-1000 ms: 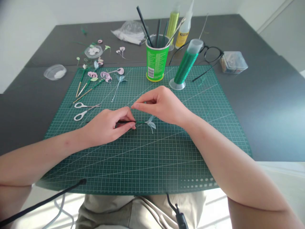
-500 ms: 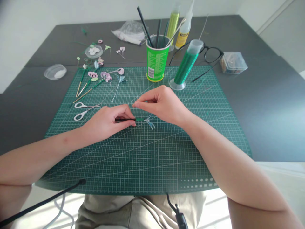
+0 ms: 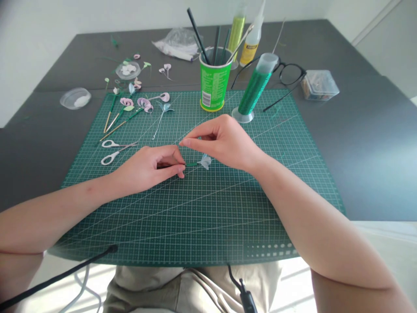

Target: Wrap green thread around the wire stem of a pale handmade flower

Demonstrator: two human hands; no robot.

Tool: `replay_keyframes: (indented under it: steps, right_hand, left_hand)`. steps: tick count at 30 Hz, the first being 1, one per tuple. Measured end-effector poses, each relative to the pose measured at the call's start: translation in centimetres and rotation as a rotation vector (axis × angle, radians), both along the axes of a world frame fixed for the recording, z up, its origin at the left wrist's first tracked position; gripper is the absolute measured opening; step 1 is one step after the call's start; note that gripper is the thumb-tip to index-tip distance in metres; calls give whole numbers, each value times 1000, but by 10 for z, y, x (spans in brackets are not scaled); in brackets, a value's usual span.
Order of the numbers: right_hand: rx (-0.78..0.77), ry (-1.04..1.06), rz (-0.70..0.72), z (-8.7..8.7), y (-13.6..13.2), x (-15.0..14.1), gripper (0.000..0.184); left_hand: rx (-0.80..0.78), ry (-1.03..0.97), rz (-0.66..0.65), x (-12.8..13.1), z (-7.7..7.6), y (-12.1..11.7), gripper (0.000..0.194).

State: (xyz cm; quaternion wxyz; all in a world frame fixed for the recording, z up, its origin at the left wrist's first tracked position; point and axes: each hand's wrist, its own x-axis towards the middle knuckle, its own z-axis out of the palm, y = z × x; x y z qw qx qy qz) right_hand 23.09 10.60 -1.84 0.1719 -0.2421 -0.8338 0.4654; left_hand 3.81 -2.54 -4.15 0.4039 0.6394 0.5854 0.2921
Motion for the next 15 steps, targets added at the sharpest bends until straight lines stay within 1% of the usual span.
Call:
replay_keyframes:
  steps: [4, 7, 12, 15]
  right_hand:
    - [8, 13, 38, 5, -2, 3, 22]
    - [12, 12, 36, 5, -2, 4, 21]
    - [28, 23, 30, 1, 0, 2, 21]
    - [33, 22, 50, -3, 2, 0, 23]
  left_hand:
    - [-68, -23, 25, 1, 2, 1, 9]
    - [-92, -24, 28, 0, 1, 2, 11]
    - [-44, -78, 20, -1, -2, 2, 9]
    - [-27, -97, 21, -2, -4, 2, 8]
